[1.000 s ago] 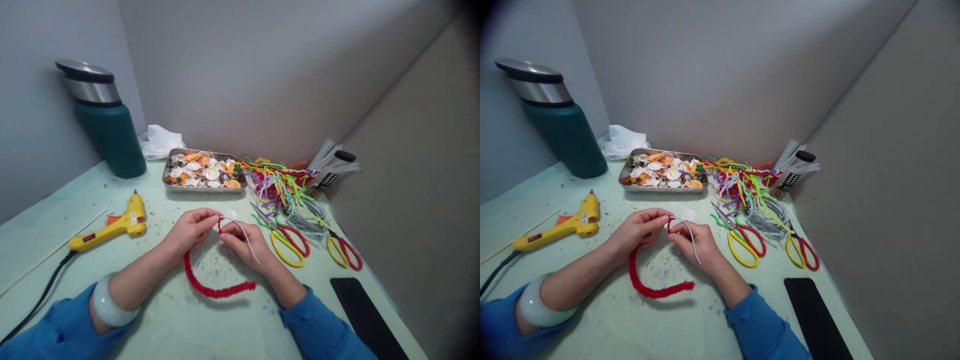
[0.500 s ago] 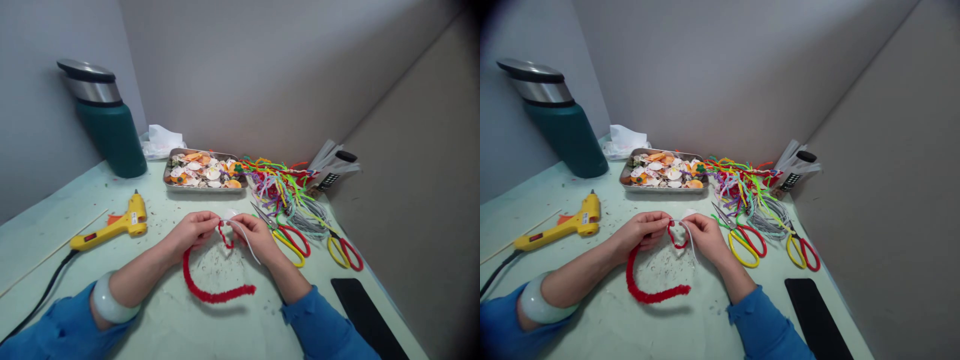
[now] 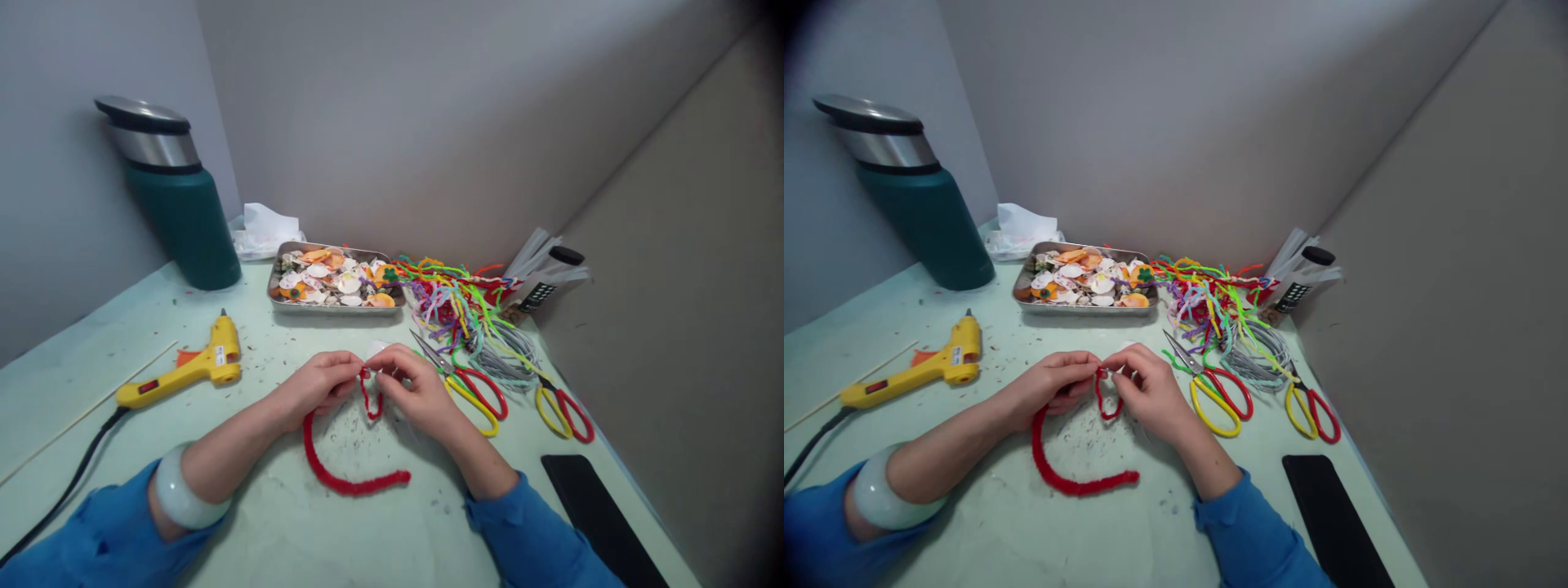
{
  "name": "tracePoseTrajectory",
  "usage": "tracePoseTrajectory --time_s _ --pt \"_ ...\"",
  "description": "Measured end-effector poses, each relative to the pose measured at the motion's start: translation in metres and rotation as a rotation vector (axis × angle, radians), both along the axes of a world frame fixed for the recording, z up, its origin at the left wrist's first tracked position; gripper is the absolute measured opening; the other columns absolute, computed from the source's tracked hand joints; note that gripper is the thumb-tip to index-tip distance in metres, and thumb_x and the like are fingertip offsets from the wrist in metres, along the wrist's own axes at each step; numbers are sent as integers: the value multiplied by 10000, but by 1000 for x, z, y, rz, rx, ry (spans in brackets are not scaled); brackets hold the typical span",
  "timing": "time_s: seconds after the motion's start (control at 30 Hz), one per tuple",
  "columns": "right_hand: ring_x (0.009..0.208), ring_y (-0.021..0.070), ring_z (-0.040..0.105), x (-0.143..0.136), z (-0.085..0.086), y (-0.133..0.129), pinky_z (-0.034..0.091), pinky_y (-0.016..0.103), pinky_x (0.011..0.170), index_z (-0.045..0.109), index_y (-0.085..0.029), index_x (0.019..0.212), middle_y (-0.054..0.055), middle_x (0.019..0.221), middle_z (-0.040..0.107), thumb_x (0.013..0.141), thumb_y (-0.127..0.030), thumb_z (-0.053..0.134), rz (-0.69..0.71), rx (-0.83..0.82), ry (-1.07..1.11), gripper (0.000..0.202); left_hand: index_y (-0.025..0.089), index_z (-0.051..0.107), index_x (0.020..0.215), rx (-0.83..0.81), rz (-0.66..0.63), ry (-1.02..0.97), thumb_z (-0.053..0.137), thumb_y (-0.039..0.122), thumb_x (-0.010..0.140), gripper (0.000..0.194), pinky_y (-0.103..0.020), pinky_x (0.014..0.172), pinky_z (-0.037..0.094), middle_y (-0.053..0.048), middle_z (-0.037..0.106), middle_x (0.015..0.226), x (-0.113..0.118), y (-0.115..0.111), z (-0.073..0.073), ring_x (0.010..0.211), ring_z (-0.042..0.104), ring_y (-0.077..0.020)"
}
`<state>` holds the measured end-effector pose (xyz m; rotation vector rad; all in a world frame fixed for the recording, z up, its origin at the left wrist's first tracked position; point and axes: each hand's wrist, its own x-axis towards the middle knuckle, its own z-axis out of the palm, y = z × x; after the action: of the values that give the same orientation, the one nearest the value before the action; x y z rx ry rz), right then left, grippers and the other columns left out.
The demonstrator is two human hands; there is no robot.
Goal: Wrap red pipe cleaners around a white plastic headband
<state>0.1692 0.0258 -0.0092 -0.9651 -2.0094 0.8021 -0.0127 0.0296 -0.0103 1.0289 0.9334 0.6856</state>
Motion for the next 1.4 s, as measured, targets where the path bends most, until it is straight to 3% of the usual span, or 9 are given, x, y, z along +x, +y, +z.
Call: tracePoseTrajectory --time_s 0.1,0.27,0.5,0.63,0.8,0.97,1.2,1.4 --pt "786 151 540 -2 -1 -3 444 275 704 580 -185 1013 65 963 574 826 -123 503 -42 172 -140 212 188 443 696 -8 9 -5 542 373 793 231 -181 325 111 78 361 525 0 0 -1 351 206 -29" --pt "991 231 492 -4 1 -7 404 364 822 574 -188 1064 109 1065 547 832 -159 510 -47 435 -362 243 182 424 646 38 5 44 534 372 795 266 -177 333 128 76 346 507 0 -2 -2 367 228 -34" --pt "905 209 486 -5 0 -8 344 366 781 624 -203 918 74 1025 587 850 -128 461 -15 615 -506 192 184 404 630 50 6 55 538 364 788 274 -176 332 131 77 340 501 2 -2 -1 369 228 -35" --pt "912 205 502 -5 -5 -6 361 355 790 615 -195 928 80 988 595 844 -158 490 -45 503 -321 155 184 405 627 44 -1 67 544 403 787 305 -177 334 133 77 344 501 2 -2 0 367 231 -33" --pt "764 157 535 -8 -6 -4 414 282 707 596 -182 807 38 795 591 858 -234 524 -103 114 32 103 180 456 680 49 -17 92 560 441 773 296 -178 341 127 83 350 490 3 -3 2 355 238 -33" --pt "590 116 472 -11 -6 -4 381 229 550 576 -171 776 -1 670 559 826 -328 569 -134 -211 176 165 176 469 690 63 -35 112 562 459 766 308 -178 341 129 86 350 485 2 -3 1 349 219 -30" --pt "617 124 465 -11 -7 -2 370 225 548 584 -168 758 2 664 530 819 -318 568 -180 -175 169 163 181 537 800 183 7 234 566 418 763 241 -190 359 203 84 390 502 5 -6 1 374 299 -60" --pt "668 131 510 -8 -17 1 401 226 591 595 -176 825 15 757 574 821 -307 569 -128 -180 161 134 182 569 806 328 92 281 576 332 744 163 -199 416 244 66 466 532 5 -3 -2 432 343 -82"
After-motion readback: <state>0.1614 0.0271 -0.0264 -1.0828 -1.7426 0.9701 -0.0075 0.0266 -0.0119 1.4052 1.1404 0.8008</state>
